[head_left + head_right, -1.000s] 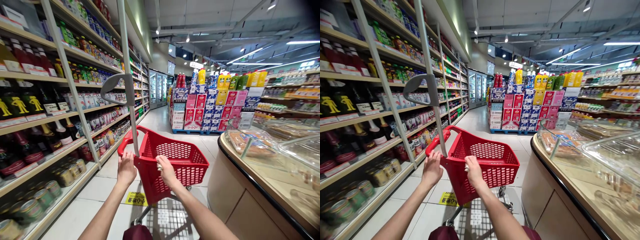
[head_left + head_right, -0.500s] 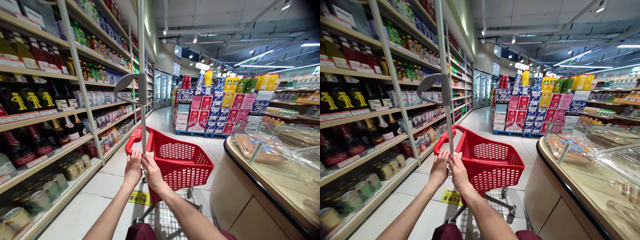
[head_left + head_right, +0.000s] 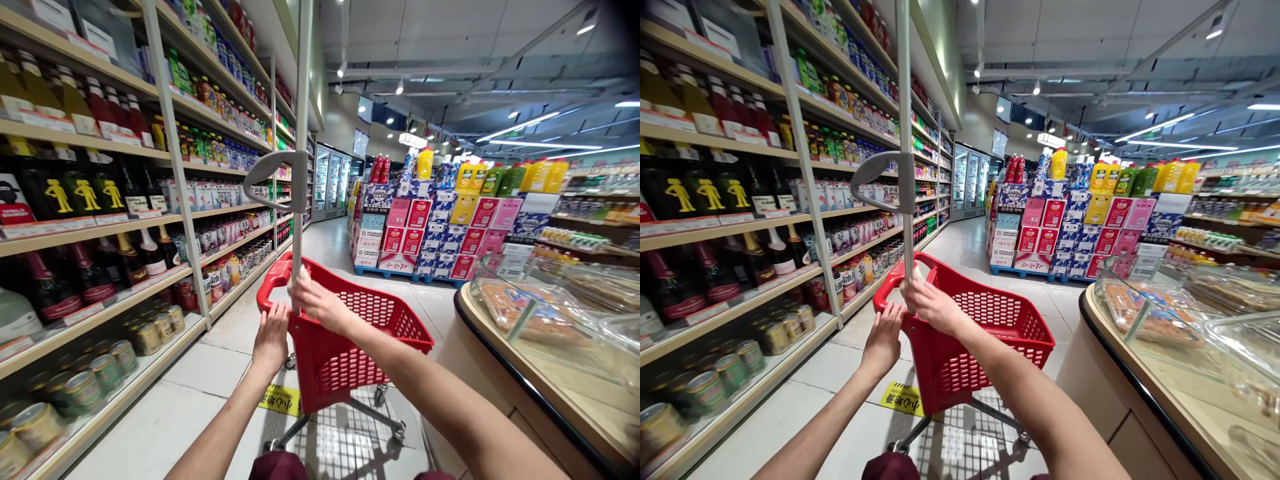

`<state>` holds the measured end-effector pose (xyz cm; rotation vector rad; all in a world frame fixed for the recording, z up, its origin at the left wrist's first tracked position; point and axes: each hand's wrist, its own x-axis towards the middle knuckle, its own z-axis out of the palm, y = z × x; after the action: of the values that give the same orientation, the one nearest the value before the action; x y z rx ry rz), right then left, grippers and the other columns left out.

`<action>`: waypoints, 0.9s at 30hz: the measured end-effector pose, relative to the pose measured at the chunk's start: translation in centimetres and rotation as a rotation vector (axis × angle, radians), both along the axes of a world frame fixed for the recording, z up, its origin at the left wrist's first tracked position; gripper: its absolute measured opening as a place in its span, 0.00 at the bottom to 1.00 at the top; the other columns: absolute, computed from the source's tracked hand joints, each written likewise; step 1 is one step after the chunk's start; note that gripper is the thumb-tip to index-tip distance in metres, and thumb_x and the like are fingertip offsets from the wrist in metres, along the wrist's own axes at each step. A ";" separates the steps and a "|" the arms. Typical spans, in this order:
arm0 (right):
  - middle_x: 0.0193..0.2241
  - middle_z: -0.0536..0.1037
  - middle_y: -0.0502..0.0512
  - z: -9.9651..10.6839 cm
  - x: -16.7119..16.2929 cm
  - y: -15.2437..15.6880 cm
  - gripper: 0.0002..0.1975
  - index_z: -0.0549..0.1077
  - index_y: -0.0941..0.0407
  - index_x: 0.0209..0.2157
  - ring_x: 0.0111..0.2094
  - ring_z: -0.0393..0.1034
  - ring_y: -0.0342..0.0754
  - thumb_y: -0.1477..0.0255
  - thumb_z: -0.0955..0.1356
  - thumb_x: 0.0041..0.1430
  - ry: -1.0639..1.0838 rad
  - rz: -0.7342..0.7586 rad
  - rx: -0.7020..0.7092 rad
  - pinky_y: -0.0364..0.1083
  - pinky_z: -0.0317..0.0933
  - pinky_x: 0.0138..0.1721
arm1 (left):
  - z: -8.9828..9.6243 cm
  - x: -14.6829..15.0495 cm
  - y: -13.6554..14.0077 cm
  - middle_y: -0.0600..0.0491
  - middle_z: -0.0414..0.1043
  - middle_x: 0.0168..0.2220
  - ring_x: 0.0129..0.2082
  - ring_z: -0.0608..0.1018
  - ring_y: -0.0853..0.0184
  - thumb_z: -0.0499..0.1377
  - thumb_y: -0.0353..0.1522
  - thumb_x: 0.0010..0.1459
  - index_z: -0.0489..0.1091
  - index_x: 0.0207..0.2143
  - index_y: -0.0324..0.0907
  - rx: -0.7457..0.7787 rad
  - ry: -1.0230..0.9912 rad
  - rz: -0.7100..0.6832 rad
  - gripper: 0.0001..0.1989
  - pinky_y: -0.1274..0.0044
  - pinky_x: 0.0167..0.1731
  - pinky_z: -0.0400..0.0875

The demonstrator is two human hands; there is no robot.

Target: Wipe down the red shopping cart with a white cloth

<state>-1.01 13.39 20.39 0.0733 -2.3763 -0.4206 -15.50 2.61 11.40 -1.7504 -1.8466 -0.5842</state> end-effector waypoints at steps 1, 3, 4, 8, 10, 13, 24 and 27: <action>0.52 0.66 0.52 -1.1 0.5 -0.1 0.17 0.65 0.55 0.50 0.60 0.44 0.47 0.76 0.58 0.61 -0.056 0.012 -0.002 0.53 0.46 0.60 | 0.0 0.0 0.0 0.47 0.56 0.58 0.61 0.51 0.62 0.45 0.18 0.44 0.50 0.57 0.39 0.004 0.001 -0.007 0.35 0.63 0.58 0.50; 0.52 0.66 0.52 -1.1 0.8 -0.2 0.17 0.65 0.55 0.51 0.60 0.45 0.46 0.76 0.58 0.61 -0.059 0.009 -0.013 0.53 0.46 0.60 | -0.1 0.0 -0.1 0.46 0.55 0.58 0.61 0.51 0.61 0.45 0.18 0.43 0.50 0.57 0.38 0.005 0.001 -0.011 0.35 0.62 0.58 0.50; 0.53 0.65 0.52 -0.3 0.5 -0.2 0.17 0.64 0.55 0.52 0.60 0.44 0.46 0.77 0.57 0.62 0.000 -0.008 -0.025 0.53 0.45 0.60 | -0.1 0.0 -0.1 0.46 0.55 0.58 0.61 0.51 0.61 0.46 0.18 0.43 0.50 0.57 0.37 0.003 0.000 -0.009 0.35 0.62 0.58 0.50; 0.56 0.60 0.53 2.5 -0.9 -0.1 0.20 0.61 0.58 0.54 0.61 0.37 0.47 0.79 0.53 0.62 0.261 -0.088 -0.071 0.54 0.42 0.61 | 0.0 0.2 -0.1 0.46 0.54 0.58 0.61 0.50 0.60 0.46 0.18 0.43 0.52 0.56 0.36 0.000 0.007 0.004 0.34 0.62 0.58 0.49; 0.55 0.62 0.54 0.9 -0.8 -0.4 0.19 0.62 0.59 0.53 0.61 0.38 0.47 0.78 0.54 0.62 0.194 -0.064 -0.053 0.54 0.43 0.61 | 0.0 0.1 -0.1 0.46 0.55 0.58 0.61 0.50 0.60 0.46 0.18 0.43 0.53 0.56 0.36 0.002 0.018 0.004 0.33 0.62 0.58 0.50; 0.53 0.65 0.53 -2.1 -0.3 -0.9 0.18 0.62 0.59 0.53 0.60 0.42 0.48 0.76 0.56 0.62 0.040 -0.012 -0.025 0.53 0.46 0.60 | 0.0 0.1 -0.1 0.45 0.58 0.57 0.60 0.52 0.61 0.45 0.17 0.44 0.54 0.55 0.36 -0.003 0.027 0.005 0.32 0.62 0.57 0.51; 0.53 0.64 0.54 -1.0 -0.4 -1.3 0.20 0.59 0.57 0.55 0.60 0.42 0.48 0.76 0.56 0.62 0.132 0.022 -0.086 0.54 0.46 0.60 | 0.0 0.2 -0.2 0.45 0.56 0.58 0.61 0.50 0.60 0.46 0.18 0.43 0.51 0.57 0.37 -0.012 0.017 -0.003 0.35 0.61 0.58 0.50; 0.52 0.67 0.54 -2.5 0.2 -1.3 0.19 0.61 0.57 0.54 0.60 0.45 0.48 0.76 0.57 0.61 0.051 0.032 -0.057 0.53 0.47 0.60 | -0.1 0.1 -0.1 0.45 0.57 0.57 0.61 0.50 0.60 0.46 0.18 0.43 0.51 0.57 0.37 -0.005 0.019 -0.005 0.35 0.61 0.58 0.50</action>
<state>-0.79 12.12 17.92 0.0733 -2.3324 -0.3359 -15.42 2.47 11.26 -1.7586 -1.8331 -0.5636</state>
